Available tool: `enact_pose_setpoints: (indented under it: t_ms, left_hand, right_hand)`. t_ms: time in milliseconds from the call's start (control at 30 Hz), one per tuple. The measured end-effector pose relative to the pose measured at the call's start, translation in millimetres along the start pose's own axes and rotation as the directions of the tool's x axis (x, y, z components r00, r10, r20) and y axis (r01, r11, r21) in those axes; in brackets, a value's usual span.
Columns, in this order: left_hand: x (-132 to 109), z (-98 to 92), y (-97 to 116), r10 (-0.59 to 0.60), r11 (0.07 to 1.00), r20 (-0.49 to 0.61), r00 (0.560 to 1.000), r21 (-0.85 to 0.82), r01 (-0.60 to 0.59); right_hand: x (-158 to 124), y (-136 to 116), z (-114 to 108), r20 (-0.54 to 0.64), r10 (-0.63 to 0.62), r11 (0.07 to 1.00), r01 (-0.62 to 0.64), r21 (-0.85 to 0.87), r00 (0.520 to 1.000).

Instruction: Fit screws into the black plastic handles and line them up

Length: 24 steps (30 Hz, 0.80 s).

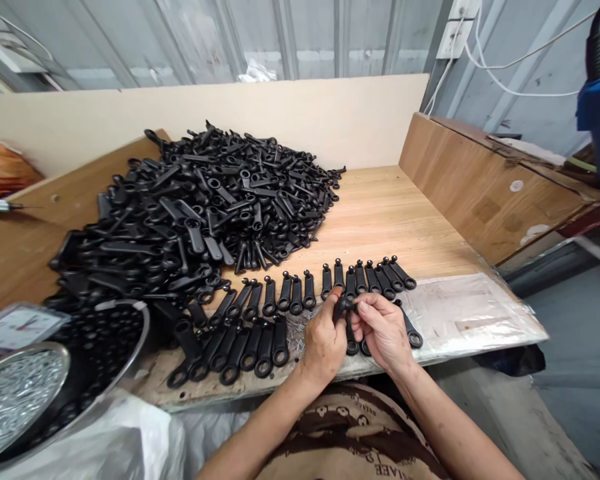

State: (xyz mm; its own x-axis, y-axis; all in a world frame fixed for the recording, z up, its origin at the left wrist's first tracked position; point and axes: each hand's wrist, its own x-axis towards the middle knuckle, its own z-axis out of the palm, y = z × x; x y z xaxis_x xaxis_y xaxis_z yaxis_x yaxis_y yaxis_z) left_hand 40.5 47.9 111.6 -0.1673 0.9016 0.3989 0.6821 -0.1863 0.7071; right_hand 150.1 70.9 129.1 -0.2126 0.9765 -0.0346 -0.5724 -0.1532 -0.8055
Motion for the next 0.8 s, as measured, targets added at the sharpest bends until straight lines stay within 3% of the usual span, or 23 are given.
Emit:
enact_pose_setpoints:
  t_ms: [200,333,467,567,633,700,800]
  left_hand:
    - [-2.3,0.4,-2.4,0.217,0.955,-0.040,0.975,0.214,-0.203]
    - [-0.3,2.7,-1.7,0.223,0.924,-0.055,0.973,0.330,-0.193]
    - [9.2,5.3,13.1,0.096,0.935,0.092,0.991,0.333,-0.121]
    - [21.1,8.8,35.6,0.073,0.975,0.284,0.956,0.183,-0.128]
    - [29.5,10.4,49.2,0.156,0.983,0.390,0.908,0.029,-0.182]
    - [36.8,8.5,55.7,0.217,0.976,0.415,0.884,-0.095,-0.195]
    - [42.4,-4.6,48.4,0.110,0.977,0.330,0.937,-0.211,-0.041]
  right_hand:
    - [-5.5,-2.4,-0.2,-0.029,0.035,0.999,-0.035,0.002,0.999]
    - [-5.2,-3.0,3.8,-0.079,0.035,0.999,-0.032,0.037,0.996]
    - [1.6,-15.5,-0.1,-0.095,0.009,0.998,-0.015,-0.065,0.995]
    - [3.3,-43.9,-12.0,-0.092,-0.104,0.962,0.077,-0.262,0.990]
    - [1.5,-70.2,-23.7,-0.046,-0.253,0.859,0.203,-0.470,0.966]
    - [-0.4,-95.6,-38.5,0.025,-0.341,0.665,0.260,-0.701,0.940]
    - [3.5,-116.2,-65.6,0.053,-0.264,0.297,0.133,-0.946,0.963]
